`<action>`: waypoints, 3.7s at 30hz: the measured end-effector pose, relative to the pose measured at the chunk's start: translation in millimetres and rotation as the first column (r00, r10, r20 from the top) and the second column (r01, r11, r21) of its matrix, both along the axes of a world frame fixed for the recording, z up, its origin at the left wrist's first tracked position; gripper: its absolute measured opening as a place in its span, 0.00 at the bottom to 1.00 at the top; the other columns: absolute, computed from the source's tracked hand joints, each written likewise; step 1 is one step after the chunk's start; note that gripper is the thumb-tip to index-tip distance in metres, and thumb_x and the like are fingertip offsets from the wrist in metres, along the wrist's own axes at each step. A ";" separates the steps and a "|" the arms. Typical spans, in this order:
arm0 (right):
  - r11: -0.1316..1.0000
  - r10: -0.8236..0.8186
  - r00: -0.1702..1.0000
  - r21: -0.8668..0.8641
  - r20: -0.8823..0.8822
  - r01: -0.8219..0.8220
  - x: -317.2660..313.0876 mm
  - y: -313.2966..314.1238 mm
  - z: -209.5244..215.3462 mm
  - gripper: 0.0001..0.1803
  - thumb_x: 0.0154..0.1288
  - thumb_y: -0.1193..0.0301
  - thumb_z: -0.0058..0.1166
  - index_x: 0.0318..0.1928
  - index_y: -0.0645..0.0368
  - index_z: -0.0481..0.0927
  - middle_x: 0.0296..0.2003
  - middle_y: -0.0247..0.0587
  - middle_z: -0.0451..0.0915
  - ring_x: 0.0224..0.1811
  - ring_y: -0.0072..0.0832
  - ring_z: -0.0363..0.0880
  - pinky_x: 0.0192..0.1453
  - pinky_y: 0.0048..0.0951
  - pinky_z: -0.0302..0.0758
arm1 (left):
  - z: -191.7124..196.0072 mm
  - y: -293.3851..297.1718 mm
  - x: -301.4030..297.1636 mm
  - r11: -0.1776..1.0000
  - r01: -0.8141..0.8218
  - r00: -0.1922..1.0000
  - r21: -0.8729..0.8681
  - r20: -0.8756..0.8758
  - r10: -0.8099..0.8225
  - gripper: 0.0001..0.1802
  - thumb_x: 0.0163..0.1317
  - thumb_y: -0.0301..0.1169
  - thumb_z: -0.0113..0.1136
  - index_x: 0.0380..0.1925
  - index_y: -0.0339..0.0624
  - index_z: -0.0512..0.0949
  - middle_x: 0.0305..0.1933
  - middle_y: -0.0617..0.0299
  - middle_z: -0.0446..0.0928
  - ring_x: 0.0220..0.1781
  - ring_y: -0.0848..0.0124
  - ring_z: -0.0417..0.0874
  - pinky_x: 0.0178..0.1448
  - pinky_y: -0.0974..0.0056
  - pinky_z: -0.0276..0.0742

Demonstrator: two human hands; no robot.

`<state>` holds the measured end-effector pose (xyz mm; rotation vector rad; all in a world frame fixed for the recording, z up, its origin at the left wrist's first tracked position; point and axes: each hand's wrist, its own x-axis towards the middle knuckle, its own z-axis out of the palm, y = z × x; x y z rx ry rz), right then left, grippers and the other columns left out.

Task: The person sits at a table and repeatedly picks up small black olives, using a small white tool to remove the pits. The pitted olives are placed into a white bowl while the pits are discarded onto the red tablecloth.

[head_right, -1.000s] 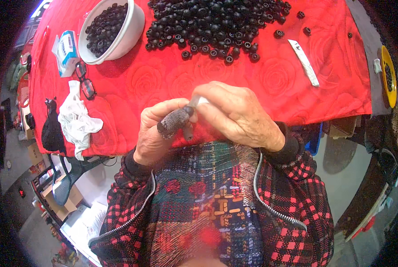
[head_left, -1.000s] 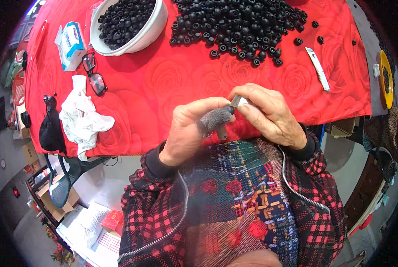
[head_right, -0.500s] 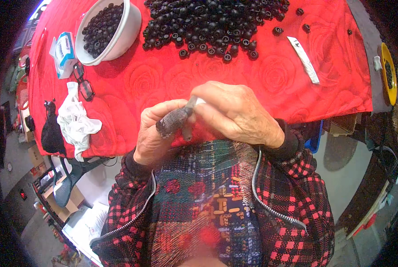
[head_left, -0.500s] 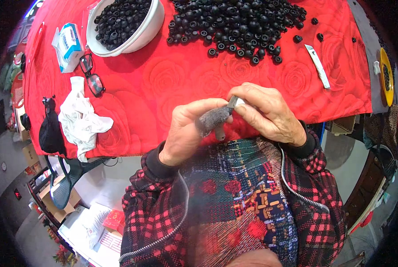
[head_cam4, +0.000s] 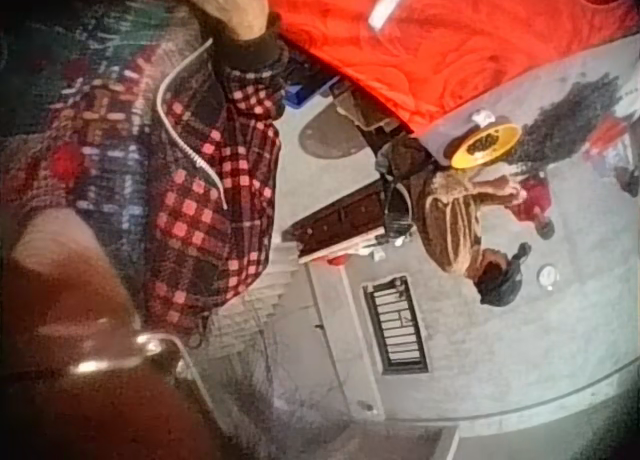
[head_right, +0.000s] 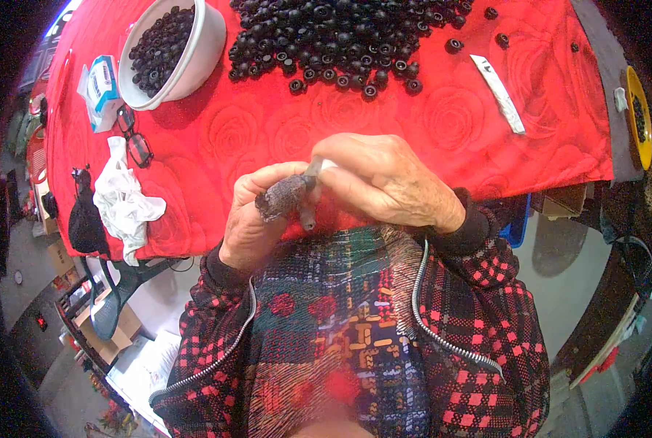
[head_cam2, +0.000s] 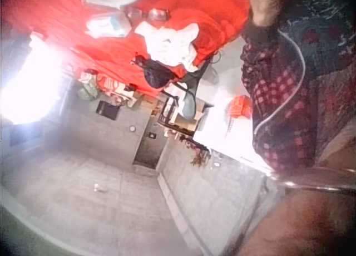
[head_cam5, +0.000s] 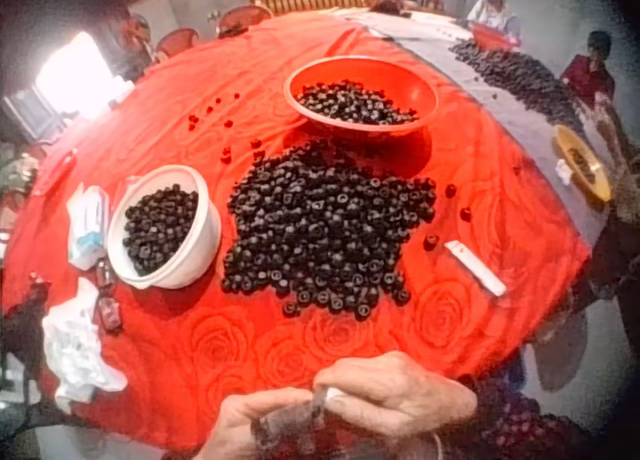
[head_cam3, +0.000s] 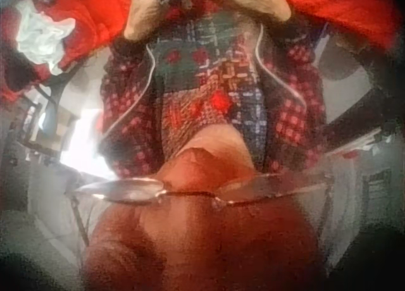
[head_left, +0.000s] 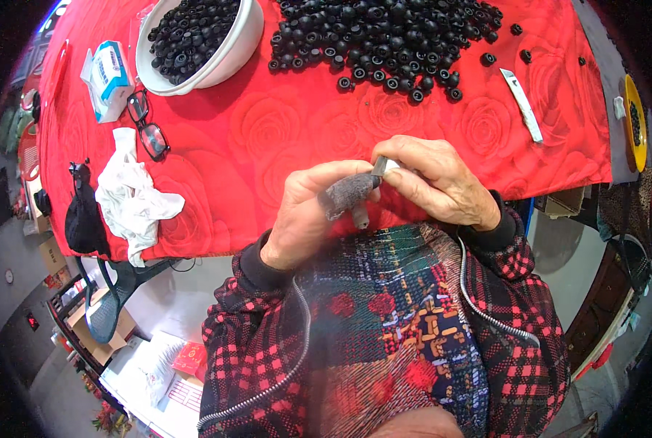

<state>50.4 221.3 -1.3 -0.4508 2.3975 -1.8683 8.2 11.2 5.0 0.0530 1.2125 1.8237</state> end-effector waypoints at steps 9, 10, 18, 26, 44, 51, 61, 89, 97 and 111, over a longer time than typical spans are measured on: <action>0.999 -0.052 0.997 0.011 -0.059 0.053 -1.0 -1.9 -1.5 0.09 0.66 0.72 0.47 0.40 0.65 0.75 0.28 0.46 0.77 0.32 0.43 0.79 0.35 0.37 0.73 | -4.2 3.6 -0.6 0.999 -0.020 0.997 0.036 0.073 0.017 0.12 0.67 0.29 0.54 0.46 0.36 0.79 0.35 0.62 0.80 0.29 0.77 0.79 0.33 0.72 0.75; 0.999 -0.046 0.997 0.002 -0.056 0.046 -1.0 -1.5 -1.9 0.09 0.66 0.72 0.47 0.40 0.65 0.75 0.28 0.46 0.77 0.32 0.43 0.79 0.35 0.37 0.73 | -4.0 4.0 -1.0 0.999 -0.016 0.997 0.045 0.079 0.012 0.12 0.67 0.29 0.54 0.46 0.36 0.79 0.35 0.62 0.80 0.29 0.77 0.79 0.33 0.72 0.75; 0.998 -0.059 0.997 -0.006 -0.048 0.058 -0.9 0.3 -2.1 0.08 0.67 0.72 0.47 0.39 0.65 0.75 0.28 0.47 0.77 0.32 0.43 0.79 0.35 0.37 0.73 | -8.0 3.4 -2.2 0.998 -0.022 0.997 0.056 0.082 0.017 0.14 0.67 0.30 0.55 0.48 0.35 0.77 0.37 0.60 0.80 0.31 0.77 0.79 0.34 0.72 0.76; 1.000 -0.021 0.999 -0.011 0.024 0.021 -0.3 1.7 -3.1 0.10 0.66 0.73 0.48 0.45 0.65 0.74 0.32 0.45 0.77 0.34 0.38 0.78 0.39 0.32 0.73 | -6.4 5.0 -0.8 0.997 -0.079 0.997 0.012 0.016 0.079 0.18 0.63 0.33 0.58 0.49 0.30 0.76 0.36 0.56 0.80 0.31 0.72 0.80 0.33 0.69 0.77; 0.999 -0.018 0.999 0.047 -0.042 0.020 -3.8 2.6 -3.5 0.10 0.65 0.73 0.49 0.44 0.66 0.74 0.32 0.46 0.76 0.34 0.40 0.78 0.38 0.33 0.72 | -15.6 -3.1 -7.3 0.999 0.015 0.994 0.028 -0.111 -0.012 0.14 0.67 0.29 0.54 0.48 0.33 0.77 0.35 0.62 0.79 0.31 0.75 0.78 0.38 0.70 0.74; 0.998 -0.063 0.997 -0.017 -0.052 0.062 -5.7 0.7 -6.5 0.10 0.64 0.72 0.51 0.41 0.66 0.76 0.28 0.50 0.76 0.31 0.45 0.78 0.34 0.38 0.72 | -10.8 -0.6 -8.4 0.999 0.016 1.000 0.031 -0.014 -0.016 0.13 0.66 0.30 0.55 0.47 0.34 0.78 0.35 0.63 0.78 0.31 0.76 0.77 0.38 0.70 0.74; 0.999 -0.053 0.997 -0.009 -0.054 0.053 -6.2 1.8 -9.1 0.09 0.63 0.72 0.51 0.40 0.66 0.76 0.27 0.49 0.76 0.30 0.45 0.78 0.33 0.38 0.72 | -9.5 1.7 -9.4 0.999 0.038 0.999 0.019 -0.022 -0.038 0.14 0.66 0.32 0.56 0.46 0.34 0.79 0.33 0.65 0.77 0.30 0.77 0.77 0.36 0.73 0.73; 0.992 -0.017 0.998 -0.126 0.063 0.025 2.9 9.4 11.8 0.10 0.61 0.73 0.50 0.42 0.64 0.77 0.27 0.38 0.75 0.26 0.26 0.74 0.31 0.26 0.69 | -8.4 7.1 -8.2 0.977 -0.203 0.979 -0.064 -0.026 0.201 0.10 0.63 0.27 0.60 0.42 0.34 0.80 0.34 0.60 0.80 0.30 0.75 0.79 0.34 0.70 0.77; 0.941 -0.252 0.934 -0.161 0.254 0.297 -4.0 -26.3 10.2 0.10 0.61 0.71 0.59 0.40 0.62 0.77 0.23 0.31 0.73 0.26 0.14 0.70 0.28 0.23 0.69 | -10.5 11.8 -3.4 0.921 -0.370 0.440 -0.122 -0.896 0.058 0.15 0.51 0.18 0.65 0.42 0.35 0.81 0.39 0.57 0.82 0.40 0.69 0.83 0.46 0.67 0.78; 0.999 0.032 0.933 0.043 -0.359 -0.018 1.0 -11.4 5.4 0.14 0.49 0.78 0.61 0.39 0.62 0.78 0.23 0.40 0.76 0.22 0.34 0.78 0.25 0.32 0.72 | 2.9 -6.2 -14.7 0.964 0.263 0.922 0.038 0.284 -0.263 0.11 0.65 0.29 0.53 0.41 0.34 0.79 0.32 0.61 0.79 0.25 0.76 0.79 0.25 0.74 0.73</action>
